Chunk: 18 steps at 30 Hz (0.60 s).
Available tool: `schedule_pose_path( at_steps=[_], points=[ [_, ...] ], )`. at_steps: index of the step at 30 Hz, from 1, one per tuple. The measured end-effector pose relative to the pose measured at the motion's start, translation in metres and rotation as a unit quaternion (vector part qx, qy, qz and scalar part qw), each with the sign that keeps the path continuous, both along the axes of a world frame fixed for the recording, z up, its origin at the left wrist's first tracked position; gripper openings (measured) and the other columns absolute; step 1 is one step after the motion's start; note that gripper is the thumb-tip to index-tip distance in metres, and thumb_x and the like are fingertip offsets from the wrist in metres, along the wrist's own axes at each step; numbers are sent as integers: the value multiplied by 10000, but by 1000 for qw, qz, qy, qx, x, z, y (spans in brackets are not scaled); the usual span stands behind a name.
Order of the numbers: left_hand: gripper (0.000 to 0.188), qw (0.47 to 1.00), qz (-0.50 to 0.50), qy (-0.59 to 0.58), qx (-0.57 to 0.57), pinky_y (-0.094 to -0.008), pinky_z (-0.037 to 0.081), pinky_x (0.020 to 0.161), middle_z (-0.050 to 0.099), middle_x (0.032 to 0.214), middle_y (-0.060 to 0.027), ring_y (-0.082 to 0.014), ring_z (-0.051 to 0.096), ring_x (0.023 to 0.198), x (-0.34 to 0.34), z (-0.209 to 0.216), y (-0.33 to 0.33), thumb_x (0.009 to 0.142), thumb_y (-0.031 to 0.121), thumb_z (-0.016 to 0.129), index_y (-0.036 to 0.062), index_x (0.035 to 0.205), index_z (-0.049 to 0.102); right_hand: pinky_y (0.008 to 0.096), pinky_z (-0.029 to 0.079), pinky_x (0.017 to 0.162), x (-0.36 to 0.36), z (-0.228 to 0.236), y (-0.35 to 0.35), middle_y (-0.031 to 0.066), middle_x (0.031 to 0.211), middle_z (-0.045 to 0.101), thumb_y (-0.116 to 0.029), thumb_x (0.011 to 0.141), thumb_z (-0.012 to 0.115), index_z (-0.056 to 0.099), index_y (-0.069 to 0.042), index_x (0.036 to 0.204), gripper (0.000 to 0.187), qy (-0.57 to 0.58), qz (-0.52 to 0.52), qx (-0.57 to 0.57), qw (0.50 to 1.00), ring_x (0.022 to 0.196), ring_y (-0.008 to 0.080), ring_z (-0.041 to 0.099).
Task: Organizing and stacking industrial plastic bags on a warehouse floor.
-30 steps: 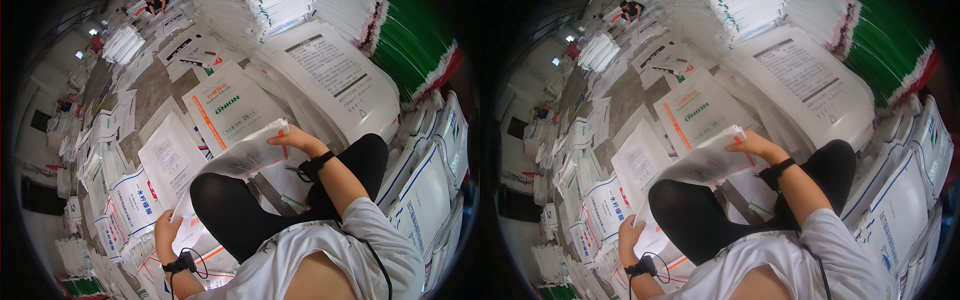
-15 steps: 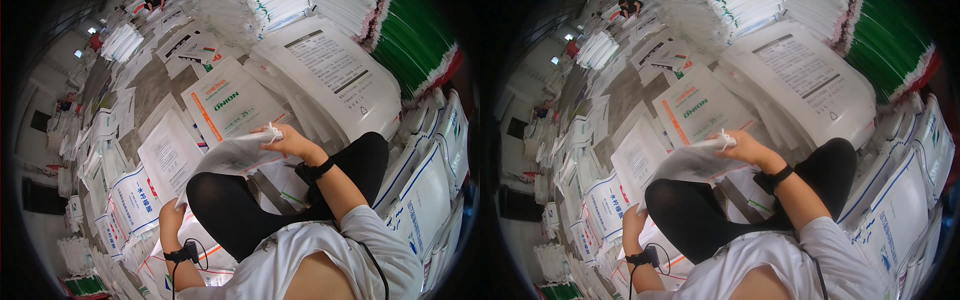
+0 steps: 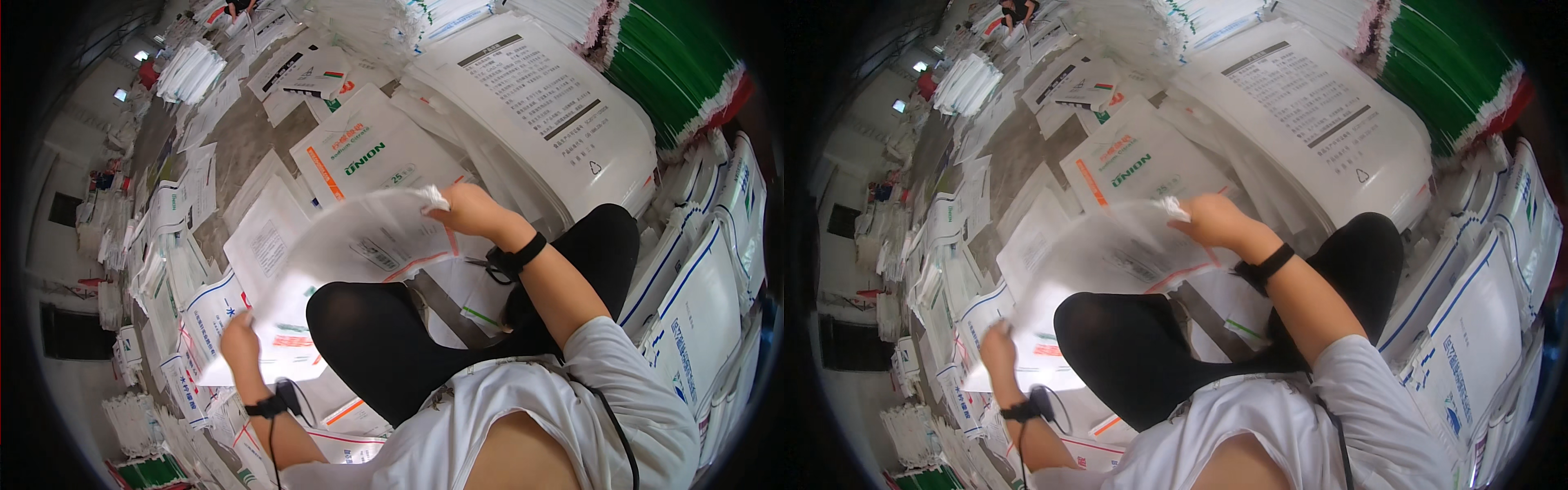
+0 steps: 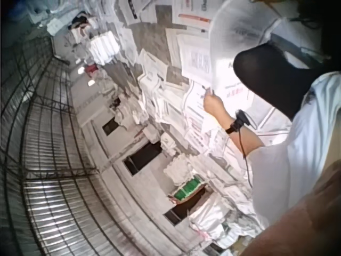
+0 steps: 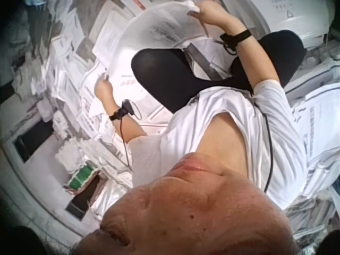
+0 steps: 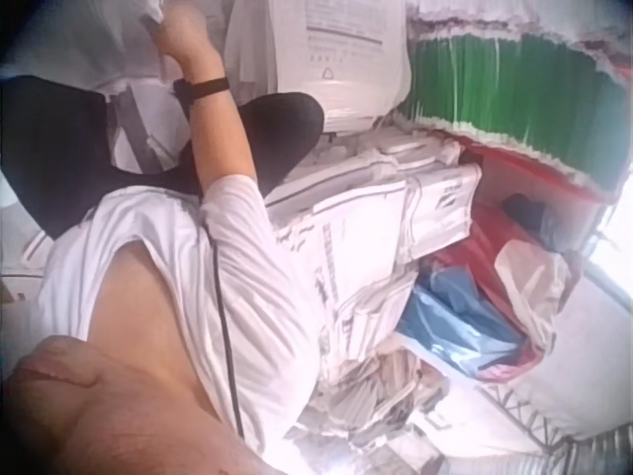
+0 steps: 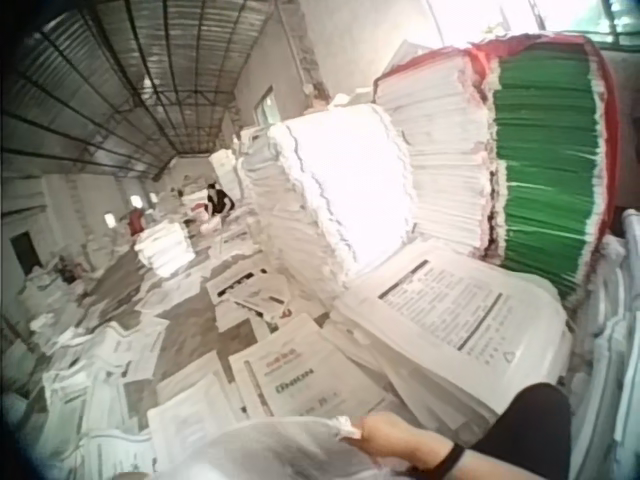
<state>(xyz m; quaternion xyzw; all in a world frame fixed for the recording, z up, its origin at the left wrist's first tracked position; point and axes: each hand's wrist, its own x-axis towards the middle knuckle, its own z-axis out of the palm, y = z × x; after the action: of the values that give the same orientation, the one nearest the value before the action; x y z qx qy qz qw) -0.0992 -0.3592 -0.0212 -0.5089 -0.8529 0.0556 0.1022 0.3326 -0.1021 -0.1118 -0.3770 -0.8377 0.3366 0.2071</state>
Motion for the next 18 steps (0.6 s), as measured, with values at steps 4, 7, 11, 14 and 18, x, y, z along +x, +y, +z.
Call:
schedule_pose_path(
  at_steps=[4, 7, 11, 14, 18],
  points=[
    [308, 977, -127, 147, 83, -448, 525, 771, 711, 939, -157, -345, 681, 857, -7, 83, 112, 823, 52, 526, 111, 1038, 739, 366, 499, 765, -3, 1, 25, 107, 876, 699, -259, 944, 644, 685, -43, 1011, 230, 159, -123, -141, 969, 828, 197, 647],
    [253, 934, -244, 249, 81, -474, 505, 753, 694, 849, -154, -362, 657, 786, 24, 135, 224, 809, 57, 519, 82, 935, 737, 345, 487, 768, -11, -41, 55, 100, 904, 684, -253, 940, 639, 671, -16, 1081, 278, 255, -184, -223, 923, 848, 194, 624],
    [258, 846, -394, 318, 168, -493, 330, 1107, 698, 950, -61, -252, 625, 979, 43, 157, 345, 847, 82, 515, 136, 1018, 702, 339, 502, 769, -42, -75, 87, 93, 999, 667, -244, 939, 644, 643, 14, 1125, 319, 367, -248, -367, 818, 892, 190, 626],
    [412, 787, -399, 336, 329, -519, 264, 1145, 609, 1298, -34, -208, 536, 1231, 66, 130, 401, 893, 116, 539, 197, 1291, 606, 377, 519, 806, -61, -112, 114, 90, 1064, 663, -235, 940, 653, 586, 6, 1204, 364, 429, -302, -426, 737, 967, 212, 635],
    [578, 888, -335, 152, 277, -523, 229, 1167, 402, 1521, -18, -214, 386, 1389, 50, 8, 400, 854, 123, 651, 230, 1403, 509, 384, 524, 791, -73, -187, 130, 90, 1124, 602, -231, 933, 655, 550, -10, 1196, 359, 458, -336, -489, 662, 971, 224, 610]
  ],
)
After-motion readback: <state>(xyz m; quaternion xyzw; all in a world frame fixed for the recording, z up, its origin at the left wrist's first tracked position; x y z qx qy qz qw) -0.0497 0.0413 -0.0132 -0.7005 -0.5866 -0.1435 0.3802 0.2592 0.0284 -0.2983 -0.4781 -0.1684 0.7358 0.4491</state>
